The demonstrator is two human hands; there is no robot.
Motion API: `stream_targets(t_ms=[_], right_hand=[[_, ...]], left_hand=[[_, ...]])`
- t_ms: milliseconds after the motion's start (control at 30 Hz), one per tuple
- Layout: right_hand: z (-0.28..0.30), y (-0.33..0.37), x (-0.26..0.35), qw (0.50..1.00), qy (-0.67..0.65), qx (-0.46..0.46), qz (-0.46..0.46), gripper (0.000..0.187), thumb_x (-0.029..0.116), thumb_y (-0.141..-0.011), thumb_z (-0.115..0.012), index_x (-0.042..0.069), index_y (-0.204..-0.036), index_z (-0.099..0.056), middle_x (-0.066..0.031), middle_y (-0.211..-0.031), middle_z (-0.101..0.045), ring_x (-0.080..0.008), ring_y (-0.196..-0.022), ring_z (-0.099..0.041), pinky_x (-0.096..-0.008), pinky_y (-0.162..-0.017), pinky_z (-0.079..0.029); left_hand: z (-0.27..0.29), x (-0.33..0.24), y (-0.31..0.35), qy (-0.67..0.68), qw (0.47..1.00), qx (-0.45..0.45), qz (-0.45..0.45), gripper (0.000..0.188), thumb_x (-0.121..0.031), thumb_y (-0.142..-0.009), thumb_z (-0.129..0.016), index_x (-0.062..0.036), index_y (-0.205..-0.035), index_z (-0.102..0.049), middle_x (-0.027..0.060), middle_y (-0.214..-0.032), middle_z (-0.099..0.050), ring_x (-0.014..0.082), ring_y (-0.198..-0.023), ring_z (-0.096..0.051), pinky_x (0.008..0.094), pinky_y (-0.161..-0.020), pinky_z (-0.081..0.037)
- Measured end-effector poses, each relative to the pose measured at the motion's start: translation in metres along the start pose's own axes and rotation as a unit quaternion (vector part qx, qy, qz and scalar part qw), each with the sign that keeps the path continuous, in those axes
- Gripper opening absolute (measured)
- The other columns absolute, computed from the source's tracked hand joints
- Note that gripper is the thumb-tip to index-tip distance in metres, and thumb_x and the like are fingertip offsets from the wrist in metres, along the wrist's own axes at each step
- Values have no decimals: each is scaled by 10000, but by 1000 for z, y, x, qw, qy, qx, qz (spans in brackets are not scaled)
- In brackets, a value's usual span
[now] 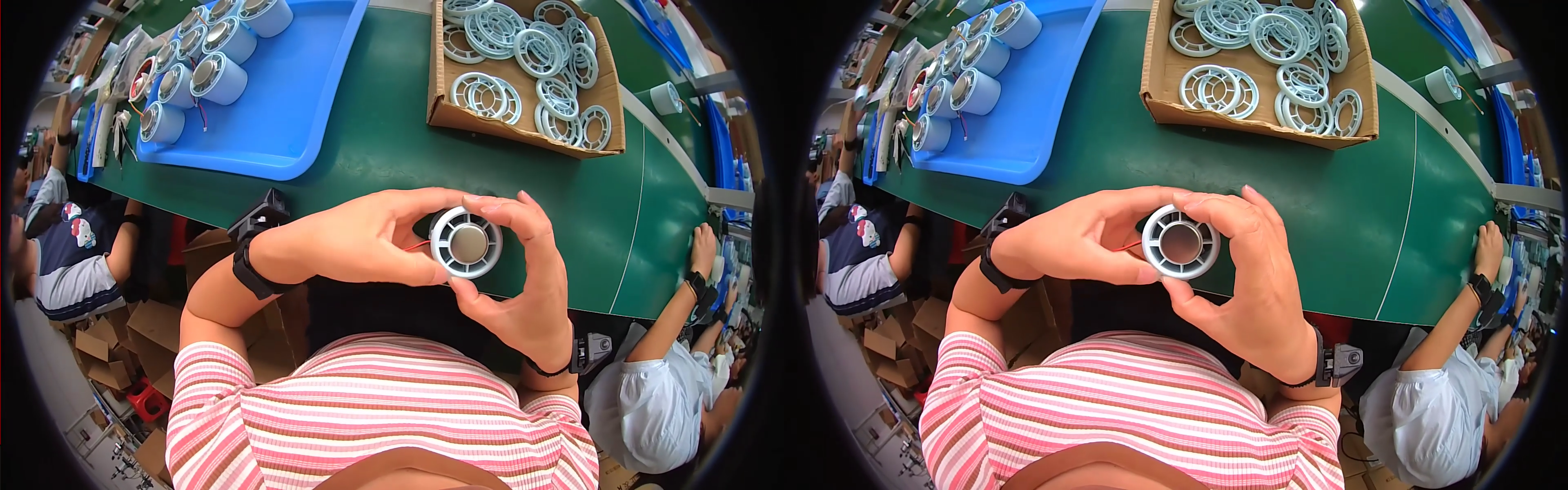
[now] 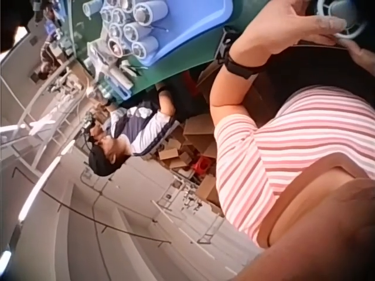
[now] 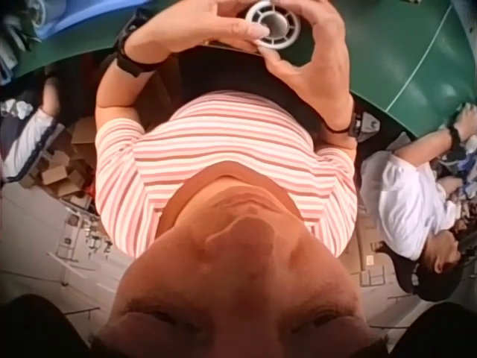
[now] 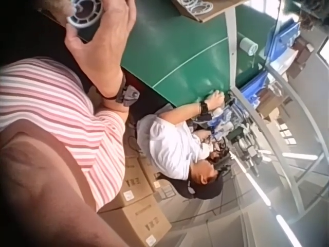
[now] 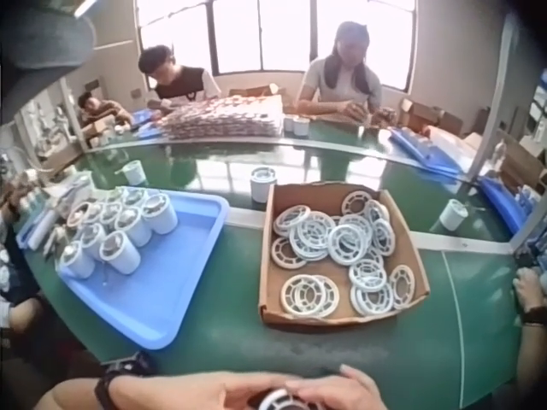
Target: Assembling and sorting circular electronic components at a factory assembly line workstation.
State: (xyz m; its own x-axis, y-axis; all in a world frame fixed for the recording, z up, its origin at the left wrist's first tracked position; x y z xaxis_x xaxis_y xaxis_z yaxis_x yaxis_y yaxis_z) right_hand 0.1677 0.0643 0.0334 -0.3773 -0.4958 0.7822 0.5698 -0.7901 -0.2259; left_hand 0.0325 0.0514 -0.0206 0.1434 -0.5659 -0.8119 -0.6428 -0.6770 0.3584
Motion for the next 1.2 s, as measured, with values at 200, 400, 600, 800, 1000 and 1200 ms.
stream_targets(t_ms=[200, 400, 600, 800, 1000, 1200], right_hand=[[-1, -2, 0, 1000, 2, -5, 12, 708, 75, -686, -849, 102, -1312, -520, -64, -1249, -650, -263, -1168, -632, -555, -1132, -345], [-1, -2, -4, 999, 9, -15, 40, 719, 61, -663, -839, 89, -1307, -520, -69, -1249, -661, -274, -1179, -630, -550, -1151, -330], [39, 22, -16, 983, 162, -81, 11, 678, 46, -674, -790, 79, -1311, -560, -97, -1245, -621, -305, -1181, -603, -530, -1126, -357], [152, 56, -85, 929, 249, -260, -85, 407, 23, -832, -687, 23, -1236, -636, -149, -1294, -602, -319, -1199, -589, -414, -1092, -415], [165, 8, -72, 873, 409, -261, -45, 295, 101, -895, -724, 24, -1177, -684, -128, -1221, -664, -303, -1147, -613, -402, -1004, -464], [59, -117, -46, 974, 224, -16, 35, 134, 106, -858, -733, 11, -949, -757, -153, -927, -716, -323, -908, -686, -411, -829, -534]], left_hand=[[6, 4, 0, 97, 991, -21, 85, 683, -185, -929, -765, -55, -1515, -438, 69, -1337, -598, 168, -1168, -635, 318, -974, -579], [3, 4, 1, 80, 994, -42, 67, 649, -128, -947, -735, -27, -1513, -434, 63, -1337, -606, 149, -1138, -645, 305, -974, -560], [43, -73, 32, -454, 837, -246, -179, 439, -136, -950, -717, -24, -1350, -574, 84, -1227, -637, 207, -1021, -676, 334, -874, -542], [128, -132, 107, -816, 260, -509, -86, 411, -210, -840, -790, -96, -1205, -637, 93, -1231, -635, 315, -1059, -649, 460, -939, -473], [141, -112, 129, -766, 379, -515, -59, 573, -84, -755, -824, -93, -1282, -599, 105, -1274, -605, 334, -1054, -645, 456, -933, -501], [127, -112, 122, -656, 594, -444, -139, 620, -41, -695, -843, -62, -1262, -592, 108, -1145, -629, 314, -1024, -620, 441, -926, -495]])
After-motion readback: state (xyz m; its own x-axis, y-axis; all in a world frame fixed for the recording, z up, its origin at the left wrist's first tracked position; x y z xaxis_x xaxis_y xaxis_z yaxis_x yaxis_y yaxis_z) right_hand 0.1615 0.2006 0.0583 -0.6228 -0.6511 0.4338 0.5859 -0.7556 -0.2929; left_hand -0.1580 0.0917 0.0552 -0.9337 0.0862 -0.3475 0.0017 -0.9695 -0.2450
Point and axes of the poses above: each hand's wrist, its own y-axis away from the middle knuckle, its own z-axis out of the back of the hand, x = y × z, the point moved 8 cm from there along -y, towards the middle knuckle
